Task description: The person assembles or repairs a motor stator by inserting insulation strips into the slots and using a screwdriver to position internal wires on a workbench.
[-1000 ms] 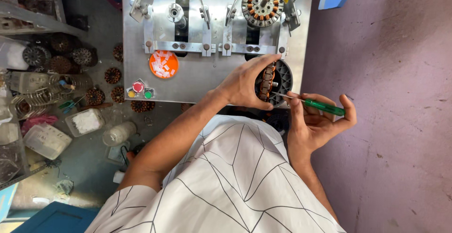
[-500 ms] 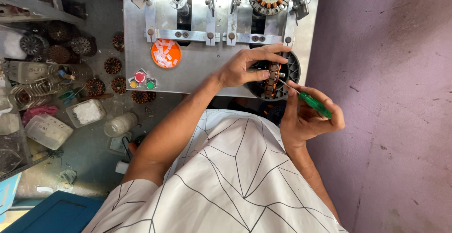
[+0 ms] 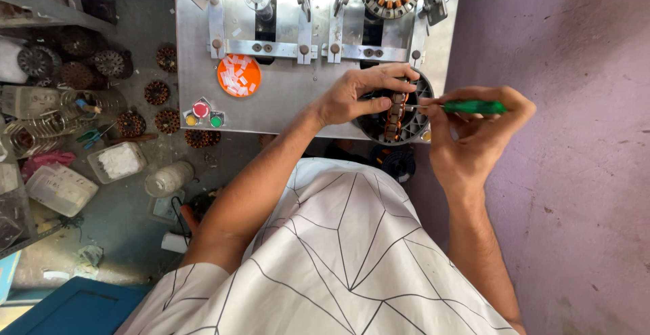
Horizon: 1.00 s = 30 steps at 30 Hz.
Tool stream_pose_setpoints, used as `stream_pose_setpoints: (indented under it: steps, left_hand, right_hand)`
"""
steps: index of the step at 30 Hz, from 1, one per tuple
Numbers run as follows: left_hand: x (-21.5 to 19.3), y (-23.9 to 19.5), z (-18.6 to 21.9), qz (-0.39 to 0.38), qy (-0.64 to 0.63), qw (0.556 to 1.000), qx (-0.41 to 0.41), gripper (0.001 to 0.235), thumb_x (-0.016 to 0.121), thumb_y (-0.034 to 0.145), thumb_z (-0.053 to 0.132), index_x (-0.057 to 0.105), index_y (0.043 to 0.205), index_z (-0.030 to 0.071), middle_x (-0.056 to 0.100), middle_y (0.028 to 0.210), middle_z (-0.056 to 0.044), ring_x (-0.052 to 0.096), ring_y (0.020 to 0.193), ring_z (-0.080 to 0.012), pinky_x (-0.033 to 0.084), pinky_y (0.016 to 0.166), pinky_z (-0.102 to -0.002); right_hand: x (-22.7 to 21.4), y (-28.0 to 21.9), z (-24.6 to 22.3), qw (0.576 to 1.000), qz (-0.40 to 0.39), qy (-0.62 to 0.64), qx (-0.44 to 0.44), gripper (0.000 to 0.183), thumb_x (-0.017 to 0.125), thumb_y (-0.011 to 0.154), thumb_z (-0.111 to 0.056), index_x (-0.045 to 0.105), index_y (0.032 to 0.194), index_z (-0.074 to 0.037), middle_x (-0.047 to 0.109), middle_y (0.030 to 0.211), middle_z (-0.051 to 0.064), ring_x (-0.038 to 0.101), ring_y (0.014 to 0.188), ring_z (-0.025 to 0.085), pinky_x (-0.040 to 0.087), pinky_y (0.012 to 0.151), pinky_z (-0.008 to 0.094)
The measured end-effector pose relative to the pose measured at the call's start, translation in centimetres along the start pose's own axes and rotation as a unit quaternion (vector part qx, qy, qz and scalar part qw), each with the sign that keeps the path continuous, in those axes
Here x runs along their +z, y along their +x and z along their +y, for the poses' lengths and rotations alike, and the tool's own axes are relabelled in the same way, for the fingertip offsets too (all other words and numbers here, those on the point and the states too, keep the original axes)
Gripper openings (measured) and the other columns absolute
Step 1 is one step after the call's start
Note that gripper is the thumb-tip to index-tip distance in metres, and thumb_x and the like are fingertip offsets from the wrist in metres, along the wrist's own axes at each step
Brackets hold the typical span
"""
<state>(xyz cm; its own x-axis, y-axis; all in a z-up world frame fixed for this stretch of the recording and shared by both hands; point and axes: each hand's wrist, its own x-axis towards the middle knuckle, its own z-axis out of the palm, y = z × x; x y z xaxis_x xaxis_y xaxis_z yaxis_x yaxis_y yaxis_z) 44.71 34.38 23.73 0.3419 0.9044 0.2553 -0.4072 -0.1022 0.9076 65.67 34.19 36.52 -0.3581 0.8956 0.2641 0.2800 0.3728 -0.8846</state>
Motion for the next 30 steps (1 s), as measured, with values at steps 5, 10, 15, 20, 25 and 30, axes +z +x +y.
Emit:
stream_pose_setpoints:
  steps: [5, 10, 15, 20, 25, 30]
  left_hand:
    - [0.6, -0.3, -0.5, 0.027, 0.076, 0.996, 0.040, 0.030, 0.070, 0.104, 0.014, 0.072, 0.133, 0.019, 0.062, 0.149, -0.002, 0.052, 0.148, -0.0233, 0.044, 0.129, -0.042]
    - [0.5, 0.0, -0.4, 0.053, 0.161, 0.982, 0.080, 0.030, 0.071, 0.102, 0.010, 0.071, 0.132, 0.017, 0.064, 0.145, -0.003, 0.057, 0.143, -0.0247, 0.045, 0.126, -0.042]
    - [0.6, 0.2, -0.5, 0.061, 0.162, 0.982, 0.076, 0.030, 0.069, 0.102, 0.013, 0.070, 0.132, 0.018, 0.064, 0.145, -0.002, 0.060, 0.141, -0.0242, 0.050, 0.123, -0.040]
    - [1.4, -0.5, -0.2, 0.071, 0.190, 0.977, 0.065, 0.027, 0.068, 0.105, 0.018, 0.071, 0.131, 0.018, 0.064, 0.144, 0.001, 0.061, 0.140, -0.0230, 0.050, 0.123, -0.040]
    - [1.5, -0.5, -1.1, 0.069, 0.197, 0.977, 0.052, 0.031, 0.067, 0.103, 0.024, 0.070, 0.134, 0.020, 0.063, 0.145, 0.003, 0.060, 0.141, -0.0221, 0.049, 0.123, -0.040]
    - [0.9, -1.2, -1.4, 0.161, 0.295, 0.939, 0.078, 0.035, 0.070, 0.103, 0.027, 0.066, 0.137, 0.020, 0.065, 0.143, -0.002, 0.061, 0.137, -0.0240, 0.049, 0.119, -0.040]
  right_hand:
    - [0.2, 0.6, 1.2, 0.997, 0.028, 0.071, 0.015, 0.054, 0.065, 0.108, 0.022, 0.025, 0.128, -0.009, 0.057, 0.118, 0.018, 0.072, 0.106, 0.027, 0.064, 0.094, 0.039]
    - [-1.5, 2.8, 2.5, 0.990, -0.047, 0.115, 0.069, 0.054, 0.066, 0.106, 0.021, 0.028, 0.130, -0.009, 0.060, 0.107, 0.014, 0.075, 0.099, 0.025, 0.066, 0.090, 0.038]
    - [-1.3, 3.2, 1.8, 0.994, -0.053, 0.074, 0.065, 0.056, 0.071, 0.106, 0.020, 0.027, 0.129, -0.008, 0.059, 0.107, 0.014, 0.073, 0.099, 0.025, 0.066, 0.087, 0.037]
    - [-1.6, 3.8, 1.1, 0.991, -0.109, 0.048, 0.058, 0.054, 0.067, 0.106, 0.017, 0.026, 0.131, -0.006, 0.063, 0.108, 0.018, 0.075, 0.097, 0.027, 0.064, 0.086, 0.036]
    - [-1.7, 2.9, 2.3, 0.991, -0.126, 0.014, 0.051, 0.059, 0.065, 0.113, 0.024, 0.025, 0.145, -0.005, 0.059, 0.114, 0.021, 0.074, 0.103, 0.030, 0.064, 0.097, 0.039]
    - [0.0, -0.6, 1.7, 0.986, -0.066, -0.078, -0.134, 0.055, 0.055, 0.113, 0.020, 0.022, 0.143, -0.012, 0.053, 0.116, 0.023, 0.070, 0.098, 0.031, 0.064, 0.089, 0.036]
